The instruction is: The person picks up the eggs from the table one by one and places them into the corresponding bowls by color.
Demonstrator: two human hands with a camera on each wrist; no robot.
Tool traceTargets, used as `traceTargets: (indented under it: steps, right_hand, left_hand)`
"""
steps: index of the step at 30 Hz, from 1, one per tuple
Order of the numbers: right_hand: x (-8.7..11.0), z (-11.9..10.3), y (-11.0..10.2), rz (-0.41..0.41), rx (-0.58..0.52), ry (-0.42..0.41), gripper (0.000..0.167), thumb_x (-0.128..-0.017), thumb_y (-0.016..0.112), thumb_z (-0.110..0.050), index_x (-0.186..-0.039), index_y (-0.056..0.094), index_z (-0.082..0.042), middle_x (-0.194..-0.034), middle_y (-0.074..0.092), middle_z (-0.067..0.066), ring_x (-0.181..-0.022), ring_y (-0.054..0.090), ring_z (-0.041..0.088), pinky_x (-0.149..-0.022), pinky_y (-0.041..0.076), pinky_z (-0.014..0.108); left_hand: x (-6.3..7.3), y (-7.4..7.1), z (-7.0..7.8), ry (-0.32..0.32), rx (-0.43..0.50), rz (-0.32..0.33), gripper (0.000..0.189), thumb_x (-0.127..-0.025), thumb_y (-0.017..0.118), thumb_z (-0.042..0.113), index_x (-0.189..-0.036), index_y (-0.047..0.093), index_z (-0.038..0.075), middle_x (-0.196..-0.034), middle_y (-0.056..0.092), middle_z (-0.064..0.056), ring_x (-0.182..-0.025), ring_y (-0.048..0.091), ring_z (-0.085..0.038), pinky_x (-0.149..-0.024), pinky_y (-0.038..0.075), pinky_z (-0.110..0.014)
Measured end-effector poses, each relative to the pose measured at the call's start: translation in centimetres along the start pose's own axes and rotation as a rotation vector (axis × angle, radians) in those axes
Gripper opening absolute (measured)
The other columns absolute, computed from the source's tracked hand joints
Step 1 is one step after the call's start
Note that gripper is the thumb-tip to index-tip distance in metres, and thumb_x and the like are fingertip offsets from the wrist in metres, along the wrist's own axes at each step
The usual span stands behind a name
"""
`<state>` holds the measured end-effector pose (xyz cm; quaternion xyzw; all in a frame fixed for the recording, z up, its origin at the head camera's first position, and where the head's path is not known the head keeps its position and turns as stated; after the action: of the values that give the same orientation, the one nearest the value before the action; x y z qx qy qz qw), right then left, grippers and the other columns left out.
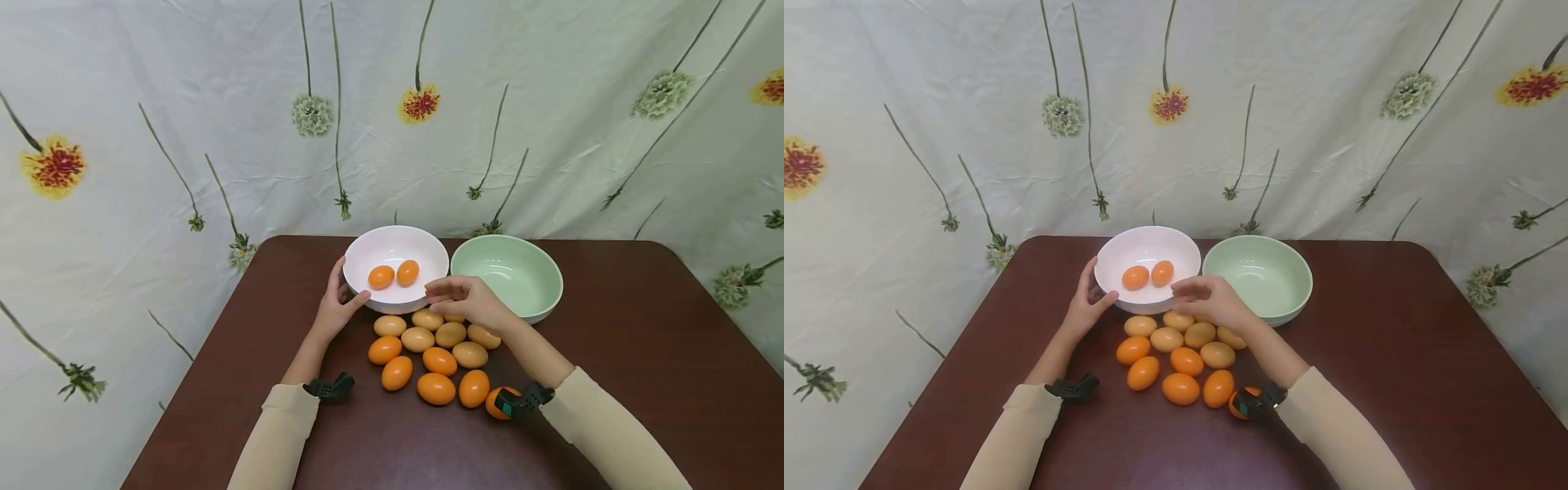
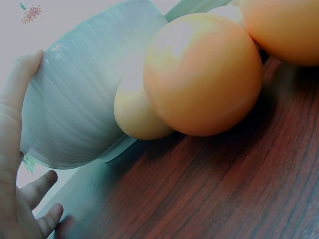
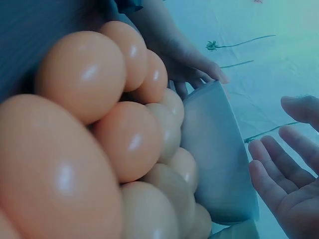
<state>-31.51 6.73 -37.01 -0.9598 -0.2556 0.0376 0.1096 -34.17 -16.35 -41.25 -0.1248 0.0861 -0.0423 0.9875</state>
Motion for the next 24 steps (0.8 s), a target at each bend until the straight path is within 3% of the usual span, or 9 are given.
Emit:
traceTargets:
  steps: [14,24]
  right_hand:
    - [3.3,1.5,0.1,-0.056,-0.094,-0.041,0.046,-0.087,0.069,-0.002,-0.127,0.054,0.016,-0.123,0.055,0.036,-0.113,0.054,0.049,-0.086,0.053,0.032]
    - [5.6,2.5,-0.1,-0.116,-0.148,-0.106,0.047,-0.087,0.070,0.000,-0.125,0.051,0.020,-0.122,0.053,0.040,-0.111,0.061,0.038,-0.086,0.054,0.035]
  left_hand:
    - [0.1,-0.1,0.2,0.015,0.001,0.006,0.086,-0.091,0.066,0.014,-0.157,0.011,0.012,-0.161,0.014,-0.016,-0.138,0.032,-0.041,-0.109,0.029,-0.056]
    - [0.1,0.0,0.2,0.020,0.010,0.000,0.086,-0.091,0.065,0.013,-0.157,0.010,0.011,-0.161,0.013,-0.016,-0.138,0.032,-0.042,-0.109,0.028,-0.057]
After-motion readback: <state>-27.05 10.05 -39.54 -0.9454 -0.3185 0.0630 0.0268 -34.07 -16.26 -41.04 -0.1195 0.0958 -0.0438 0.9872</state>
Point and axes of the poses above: each hand's wrist, its own x-axis away from the middle knuckle, its own y-axis out of the palm, z = x × y, the point moved 10 cm from there along -x, towards the middle knuckle
